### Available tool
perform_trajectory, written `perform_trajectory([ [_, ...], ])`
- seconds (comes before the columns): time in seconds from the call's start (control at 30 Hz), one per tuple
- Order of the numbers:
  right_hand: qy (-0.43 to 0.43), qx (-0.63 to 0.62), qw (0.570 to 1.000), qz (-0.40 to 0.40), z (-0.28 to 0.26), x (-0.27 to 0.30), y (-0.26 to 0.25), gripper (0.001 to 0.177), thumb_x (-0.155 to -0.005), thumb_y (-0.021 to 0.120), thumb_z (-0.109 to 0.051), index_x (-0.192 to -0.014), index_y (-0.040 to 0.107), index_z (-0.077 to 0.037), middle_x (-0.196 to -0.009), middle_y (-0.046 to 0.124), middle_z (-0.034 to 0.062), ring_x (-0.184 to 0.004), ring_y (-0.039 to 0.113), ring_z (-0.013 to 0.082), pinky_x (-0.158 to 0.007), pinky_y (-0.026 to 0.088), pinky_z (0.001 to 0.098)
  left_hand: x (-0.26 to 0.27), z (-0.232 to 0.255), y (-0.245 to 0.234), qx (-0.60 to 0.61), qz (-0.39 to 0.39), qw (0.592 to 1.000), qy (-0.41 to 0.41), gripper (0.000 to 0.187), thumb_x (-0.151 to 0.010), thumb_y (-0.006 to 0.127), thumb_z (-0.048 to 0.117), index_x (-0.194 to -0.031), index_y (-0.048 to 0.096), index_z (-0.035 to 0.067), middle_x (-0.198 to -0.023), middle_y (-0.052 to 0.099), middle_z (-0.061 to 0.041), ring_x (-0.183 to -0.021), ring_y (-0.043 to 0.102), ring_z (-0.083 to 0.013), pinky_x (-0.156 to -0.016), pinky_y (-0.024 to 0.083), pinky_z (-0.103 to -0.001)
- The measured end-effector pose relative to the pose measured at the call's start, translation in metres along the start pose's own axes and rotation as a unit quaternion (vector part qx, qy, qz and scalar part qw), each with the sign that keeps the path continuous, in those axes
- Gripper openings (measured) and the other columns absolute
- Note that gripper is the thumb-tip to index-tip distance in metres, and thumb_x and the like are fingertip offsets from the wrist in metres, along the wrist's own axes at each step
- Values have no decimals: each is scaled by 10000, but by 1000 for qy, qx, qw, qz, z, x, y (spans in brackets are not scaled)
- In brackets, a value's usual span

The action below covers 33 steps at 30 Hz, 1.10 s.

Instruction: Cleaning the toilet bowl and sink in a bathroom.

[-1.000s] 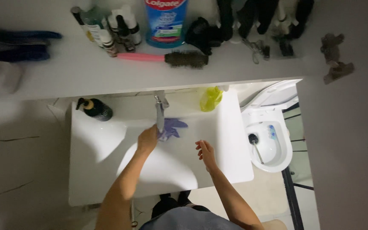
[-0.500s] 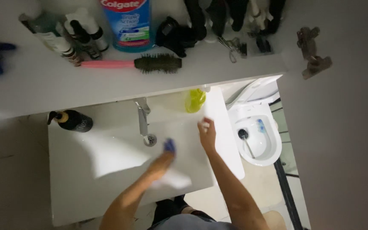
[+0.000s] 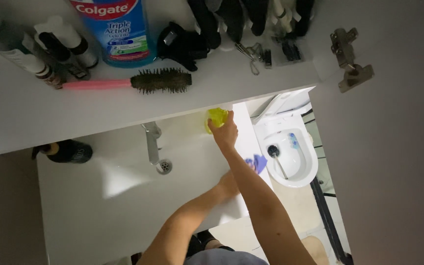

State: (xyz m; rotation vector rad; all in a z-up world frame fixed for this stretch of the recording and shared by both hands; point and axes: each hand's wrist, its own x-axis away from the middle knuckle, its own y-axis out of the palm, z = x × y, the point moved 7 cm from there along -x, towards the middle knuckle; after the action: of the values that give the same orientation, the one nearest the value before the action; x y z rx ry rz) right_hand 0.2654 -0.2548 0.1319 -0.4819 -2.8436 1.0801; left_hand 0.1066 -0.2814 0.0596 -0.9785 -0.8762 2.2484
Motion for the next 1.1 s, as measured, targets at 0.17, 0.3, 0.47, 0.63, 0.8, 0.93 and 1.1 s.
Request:
perform_trajectory([
  [0.17,-36,28,998,34,-12,5,-35,679,-805,849,-390,-1253,521,0,-998,739,205,-912,738,396,-794,583,477,-39,-56,-52,-25,6,990,-138,482,-923,574,208,-1383,539,68,-1413,595,-149,-1327,526,-317,-1122,400,-470],
  [0.3,-91,15,994,51,-21,-1,-53,579,-814,849,-377,-1176,596,-3,-1011,755,190,-934,748,376,-801,582,453,-21,-132,-103,104,-46,900,-421,505,-975,628,318,-1429,560,108,-1451,618,-103,-1390,547,-303,-1210,426,-450],
  [0.47,-95,9,995,38,-37,8,-49,574,-805,853,-348,-1213,604,-31,-1066,756,185,-978,737,382,-842,579,457,26,-175,-105,-264,-102,927,-246,850,-819,735,371,-1521,391,37,-1604,381,-186,-1483,329,-332,-1231,231,-499],
  [0.63,-85,9,996,-5,-32,19,-16,689,-799,840,-342,-1307,500,-26,-1116,733,199,-1005,718,390,-863,567,471,74,-155,-174,-272,-90,900,-328,807,-874,713,296,-1554,365,34,-1584,378,-211,-1480,329,-354,-1228,260,-483],
  [0.8,-93,0,993,-68,-42,28,13,731,-813,840,-348,-1340,443,-34,-1131,724,212,-1031,712,390,-893,553,488,126,-149,-205,-255,-49,895,-363,740,-872,681,210,-1533,391,50,-1530,421,-229,-1428,374,-388,-1176,341,-477],
  [0.93,-81,12,993,-90,-49,32,19,713,-820,836,-355,-1336,450,-51,-1137,734,209,-1045,711,395,-903,552,492,193,-155,-202,-234,-17,891,-390,696,-870,654,141,-1517,411,62,-1486,455,-243,-1387,410,-416,-1136,406,-472],
  [1.1,-80,0,992,-96,-34,27,30,782,-828,827,-372,-1407,398,-69,-1199,707,204,-1092,697,379,-927,531,485,259,-168,-187,-222,87,897,-373,713,-830,543,-94,-1530,413,-59,-1556,499,-288,-1425,478,-388,-1084,463,-426],
])
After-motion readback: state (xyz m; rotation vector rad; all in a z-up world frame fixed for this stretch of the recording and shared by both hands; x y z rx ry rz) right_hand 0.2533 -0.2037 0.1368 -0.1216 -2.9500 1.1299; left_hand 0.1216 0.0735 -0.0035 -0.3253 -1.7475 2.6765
